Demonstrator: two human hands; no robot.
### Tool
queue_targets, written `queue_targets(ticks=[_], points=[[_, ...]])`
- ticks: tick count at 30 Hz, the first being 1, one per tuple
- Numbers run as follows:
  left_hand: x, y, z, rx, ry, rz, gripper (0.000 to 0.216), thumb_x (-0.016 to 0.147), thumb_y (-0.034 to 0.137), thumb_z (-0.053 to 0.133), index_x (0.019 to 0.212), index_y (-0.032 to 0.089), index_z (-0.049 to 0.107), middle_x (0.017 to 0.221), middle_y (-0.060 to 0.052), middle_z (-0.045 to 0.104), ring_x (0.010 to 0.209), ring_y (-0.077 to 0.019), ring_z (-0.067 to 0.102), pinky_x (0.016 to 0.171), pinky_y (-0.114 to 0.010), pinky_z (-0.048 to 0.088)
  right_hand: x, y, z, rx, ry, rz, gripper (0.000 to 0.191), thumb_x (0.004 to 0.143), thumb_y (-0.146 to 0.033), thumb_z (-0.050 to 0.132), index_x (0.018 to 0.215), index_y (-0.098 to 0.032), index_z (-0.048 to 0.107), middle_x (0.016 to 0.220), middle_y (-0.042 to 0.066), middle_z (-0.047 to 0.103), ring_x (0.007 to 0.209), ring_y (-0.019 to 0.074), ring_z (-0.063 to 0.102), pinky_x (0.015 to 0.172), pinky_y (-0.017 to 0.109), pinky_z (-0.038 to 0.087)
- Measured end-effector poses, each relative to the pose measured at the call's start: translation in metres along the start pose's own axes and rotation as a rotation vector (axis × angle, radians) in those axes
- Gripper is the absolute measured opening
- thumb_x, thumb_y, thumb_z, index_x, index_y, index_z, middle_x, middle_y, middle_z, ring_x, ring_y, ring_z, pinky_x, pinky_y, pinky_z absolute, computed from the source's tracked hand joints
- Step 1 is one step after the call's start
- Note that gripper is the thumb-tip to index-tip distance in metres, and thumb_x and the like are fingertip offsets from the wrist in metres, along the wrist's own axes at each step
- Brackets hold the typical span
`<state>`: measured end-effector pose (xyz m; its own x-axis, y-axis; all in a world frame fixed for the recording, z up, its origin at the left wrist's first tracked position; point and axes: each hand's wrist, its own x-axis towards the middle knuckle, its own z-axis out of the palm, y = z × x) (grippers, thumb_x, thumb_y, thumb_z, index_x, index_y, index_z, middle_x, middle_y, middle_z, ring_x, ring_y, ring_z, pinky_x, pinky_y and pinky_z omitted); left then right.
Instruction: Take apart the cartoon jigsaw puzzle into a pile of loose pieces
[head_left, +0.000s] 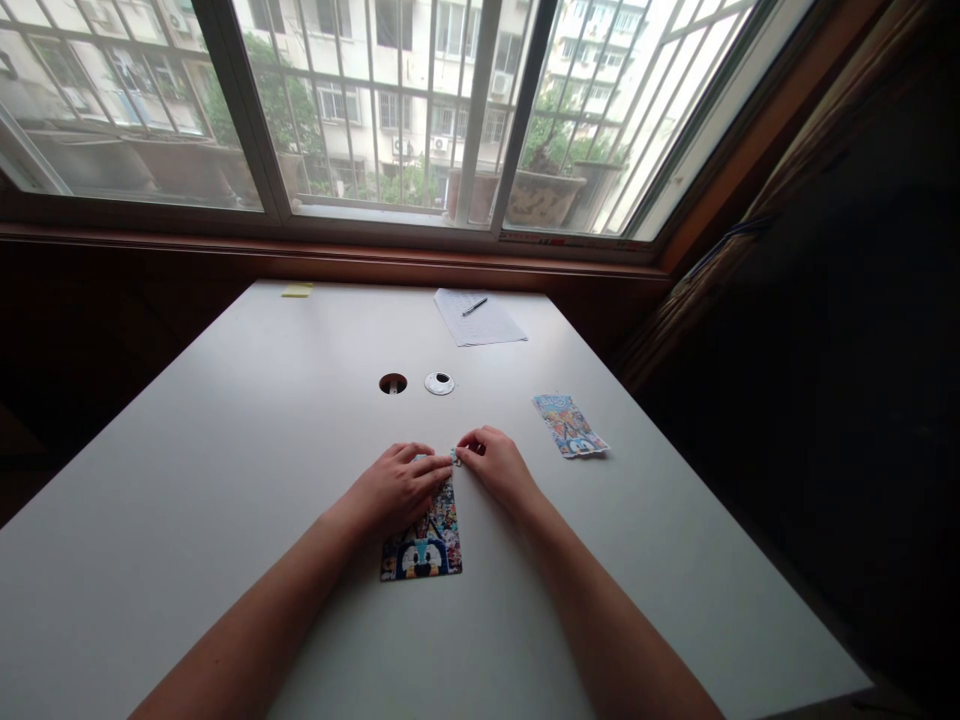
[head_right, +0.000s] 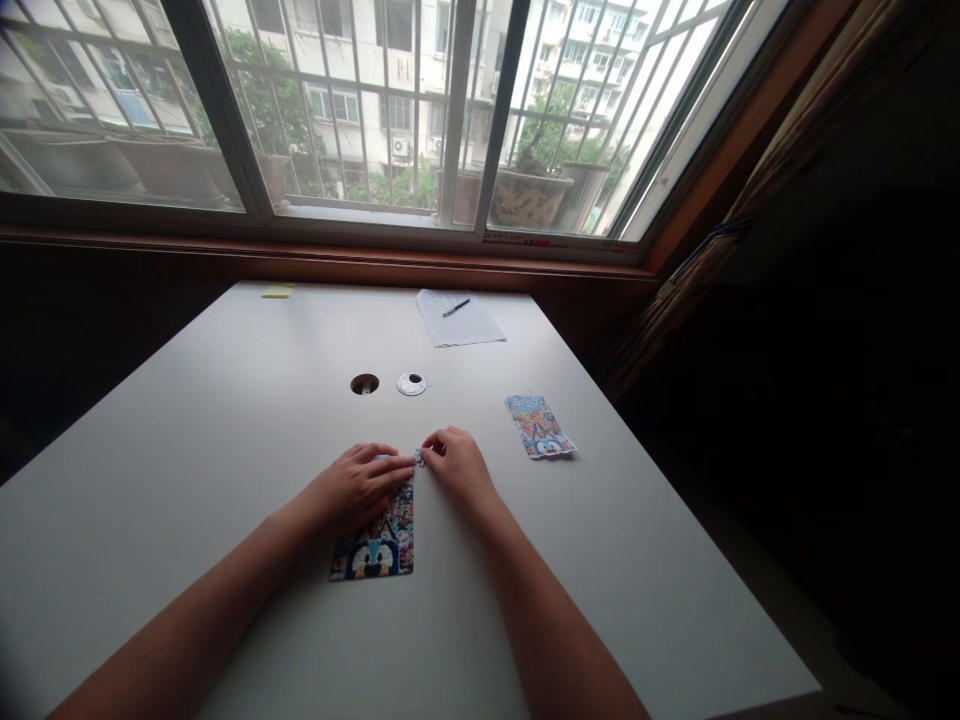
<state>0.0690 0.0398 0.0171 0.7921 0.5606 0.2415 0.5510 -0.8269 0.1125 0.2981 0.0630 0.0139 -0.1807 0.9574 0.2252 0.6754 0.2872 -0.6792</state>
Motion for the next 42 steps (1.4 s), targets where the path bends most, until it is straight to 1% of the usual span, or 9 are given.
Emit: queue_targets(ticks=[3, 9, 14, 19, 24, 28, 34, 40, 42], points=[[0.000, 0.000, -0.001, 0.000, -0.005, -0.001, 0.048, 0.092, 0.022, 0.055, 0.140, 0.025, 0.053, 0.145, -0.003, 0.055, 0.127, -0.0281, 0.048, 0.107, -0.046, 0.040, 0.000, 0.001, 0.000, 0.006, 0.005, 0.000, 0.006, 0.085, -0.022, 0.068, 0.082, -0.021, 0.074, 0.081, 0.003, 0.069, 0.080, 0.0179, 0.062, 0.077, 0.029, 0.047], [0.000, -0.001, -0.001, -0.011, 0.023, -0.015, 0.048, 0.091, 0.021, 0.056, 0.139, 0.025, 0.054, 0.141, -0.006, 0.058, 0.126, -0.0273, 0.048, 0.106, -0.045, 0.043, -0.004, 0.007, -0.005, 0.033, 0.012, -0.008, 0.014, 0.091, -0.024, 0.060, 0.089, -0.021, 0.073, 0.088, 0.003, 0.072, 0.082, 0.0178, 0.064, 0.077, 0.029, 0.048], [0.000, -0.005, 0.000, -0.121, 0.108, -0.060, 0.044, 0.092, 0.019, 0.054, 0.135, 0.024, 0.057, 0.140, -0.005, 0.058, 0.124, -0.0244, 0.049, 0.108, -0.043, 0.045, -0.009, 0.004, -0.010, 0.031, -0.030, -0.084, 0.011, 0.090, -0.022, 0.063, 0.089, -0.021, 0.074, 0.086, 0.003, 0.070, 0.087, 0.0177, 0.062, 0.082, 0.029, 0.048], [0.000, -0.012, 0.002, -0.198, 0.169, -0.114, 0.046, 0.095, 0.017, 0.051, 0.140, 0.025, 0.053, 0.142, -0.005, 0.057, 0.126, -0.0227, 0.048, 0.110, -0.043, 0.044, -0.011, 0.003, -0.011, -0.003, -0.044, -0.132, 0.010, 0.089, -0.020, 0.064, 0.088, -0.021, 0.073, 0.087, 0.003, 0.068, 0.086, 0.0174, 0.062, 0.081, 0.028, 0.048], [0.005, -0.014, 0.008, -0.120, 0.138, -0.119, 0.044, 0.100, 0.026, 0.047, 0.144, 0.027, 0.052, 0.143, -0.004, 0.057, 0.131, -0.0248, 0.045, 0.109, -0.045, 0.044, -0.009, 0.005, -0.009, -0.008, 0.001, -0.107, 0.011, 0.091, -0.021, 0.061, 0.088, -0.020, 0.072, 0.087, 0.003, 0.070, 0.084, 0.0175, 0.063, 0.080, 0.028, 0.048], [0.009, -0.014, 0.010, -0.043, 0.109, -0.186, 0.040, 0.104, 0.033, 0.040, 0.140, 0.027, 0.057, 0.140, -0.003, 0.061, 0.134, -0.0264, 0.043, 0.104, -0.045, 0.044, -0.008, 0.006, -0.008, -0.008, 0.014, -0.101, 0.012, 0.092, -0.022, 0.060, 0.088, -0.020, 0.071, 0.086, 0.003, 0.071, 0.083, 0.0174, 0.063, 0.079, 0.028, 0.048], [0.005, -0.024, 0.008, 0.008, 0.161, -0.296, 0.038, 0.105, 0.033, 0.039, 0.134, 0.024, 0.062, 0.136, -0.002, 0.064, 0.132, -0.0257, 0.044, 0.107, -0.044, 0.041, -0.009, 0.006, -0.007, -0.006, 0.018, -0.111, 0.011, 0.092, -0.021, 0.061, 0.087, -0.021, 0.071, 0.087, 0.003, 0.070, 0.085, 0.0177, 0.063, 0.081, 0.028, 0.047], [-0.008, -0.035, 0.001, 0.105, 0.227, -0.325, 0.034, 0.102, 0.031, 0.044, 0.124, 0.021, 0.068, 0.124, -0.007, 0.069, 0.124, -0.0273, 0.049, 0.102, -0.046, 0.044, -0.010, 0.006, -0.007, 0.006, 0.012, -0.117, 0.011, 0.092, -0.020, 0.060, 0.089, -0.020, 0.071, 0.089, 0.003, 0.070, 0.086, 0.0173, 0.063, 0.081, 0.028, 0.048], [-0.012, -0.037, -0.001, 0.123, 0.243, -0.323, 0.033, 0.101, 0.029, 0.045, 0.122, 0.020, 0.068, 0.124, -0.007, 0.069, 0.123, -0.0275, 0.050, 0.101, -0.047, 0.045, -0.010, 0.006, -0.007, 0.011, 0.011, -0.119, 0.012, 0.092, -0.020, 0.060, 0.089, -0.020, 0.071, 0.089, 0.003, 0.070, 0.086, 0.0172, 0.063, 0.082, 0.028, 0.048]])
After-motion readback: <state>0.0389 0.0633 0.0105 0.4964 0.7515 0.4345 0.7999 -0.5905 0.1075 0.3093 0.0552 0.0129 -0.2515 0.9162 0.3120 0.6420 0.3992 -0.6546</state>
